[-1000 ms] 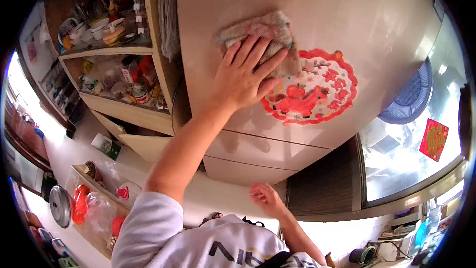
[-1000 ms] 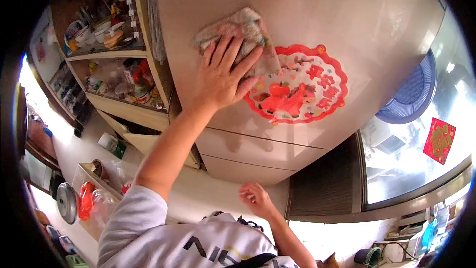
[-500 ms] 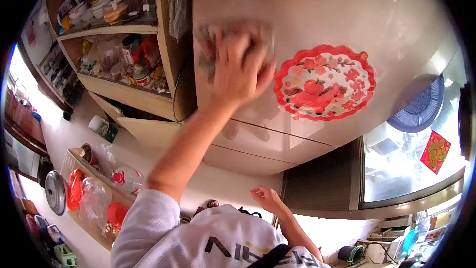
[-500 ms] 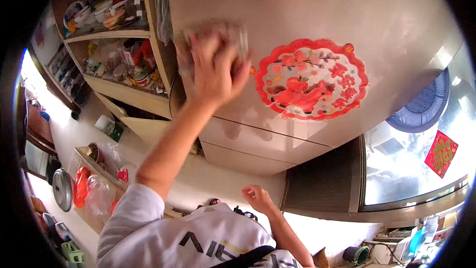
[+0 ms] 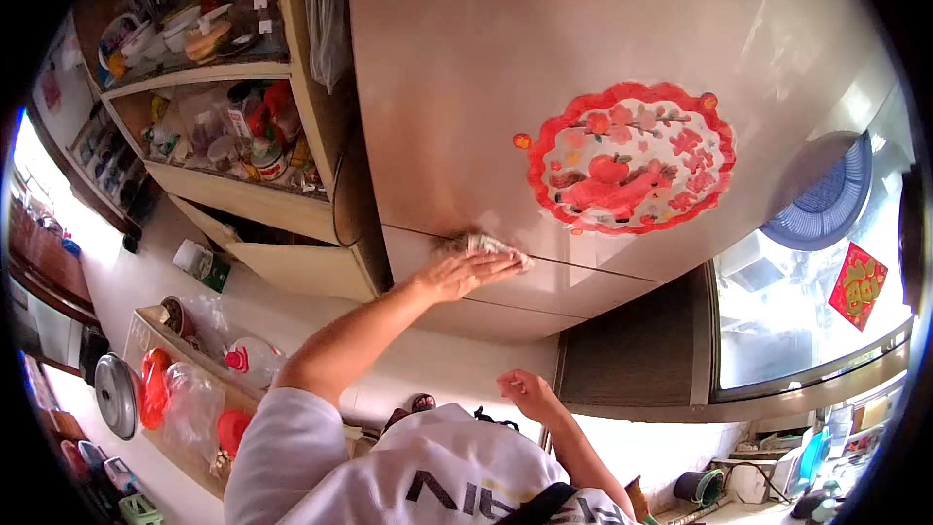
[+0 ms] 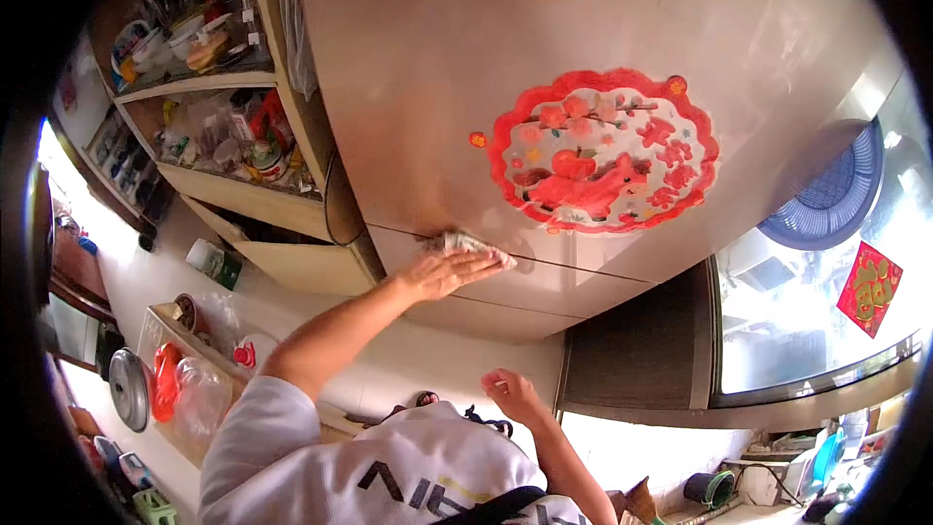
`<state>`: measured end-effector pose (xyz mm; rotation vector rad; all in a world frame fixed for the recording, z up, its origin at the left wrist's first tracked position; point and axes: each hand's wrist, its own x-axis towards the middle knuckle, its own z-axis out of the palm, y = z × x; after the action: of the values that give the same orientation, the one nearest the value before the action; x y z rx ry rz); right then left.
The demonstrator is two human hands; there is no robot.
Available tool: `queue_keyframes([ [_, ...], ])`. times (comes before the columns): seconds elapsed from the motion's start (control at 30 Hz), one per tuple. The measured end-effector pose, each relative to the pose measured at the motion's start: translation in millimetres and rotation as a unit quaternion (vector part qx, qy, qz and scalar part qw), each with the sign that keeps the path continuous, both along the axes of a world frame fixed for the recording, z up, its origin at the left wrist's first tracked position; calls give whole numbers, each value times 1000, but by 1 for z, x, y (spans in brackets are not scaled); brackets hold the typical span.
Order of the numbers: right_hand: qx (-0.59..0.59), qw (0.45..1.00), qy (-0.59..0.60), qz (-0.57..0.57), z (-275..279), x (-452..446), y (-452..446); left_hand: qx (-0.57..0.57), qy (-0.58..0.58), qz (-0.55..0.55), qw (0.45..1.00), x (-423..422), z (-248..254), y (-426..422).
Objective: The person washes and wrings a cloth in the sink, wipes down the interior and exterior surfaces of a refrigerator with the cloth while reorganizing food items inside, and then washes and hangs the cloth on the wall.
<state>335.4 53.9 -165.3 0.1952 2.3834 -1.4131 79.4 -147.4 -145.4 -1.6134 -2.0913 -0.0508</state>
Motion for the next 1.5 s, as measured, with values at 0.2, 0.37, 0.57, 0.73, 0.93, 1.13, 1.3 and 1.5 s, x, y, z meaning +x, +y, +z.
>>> queue_keyframes([
  [0.2,-44,999,16,12,-19,4,0,295,230,173,911,-32,185,-41],
  [0.37,-7,999,11,49,-8,-8,-8,531,258,251,767,-48,362,-44],
  [0.57,-24,992,28,120,-44,-27,-22,384,231,191,873,-10,412,23],
  [0.73,-31,988,50,142,-29,-26,-26,285,224,113,925,-30,404,-4],
  [0.93,11,997,32,64,-47,-6,-10,530,265,302,747,-38,410,-9],
  [1.13,-29,993,100,47,-4,14,3,424,194,362,807,-24,276,-12],
  [1.3,-56,997,38,-47,-40,41,38,405,142,382,818,-13,86,-38],
  [1.5,-41,998,45,-6,-54,43,51,48,35,195,979,28,15,-14],
])
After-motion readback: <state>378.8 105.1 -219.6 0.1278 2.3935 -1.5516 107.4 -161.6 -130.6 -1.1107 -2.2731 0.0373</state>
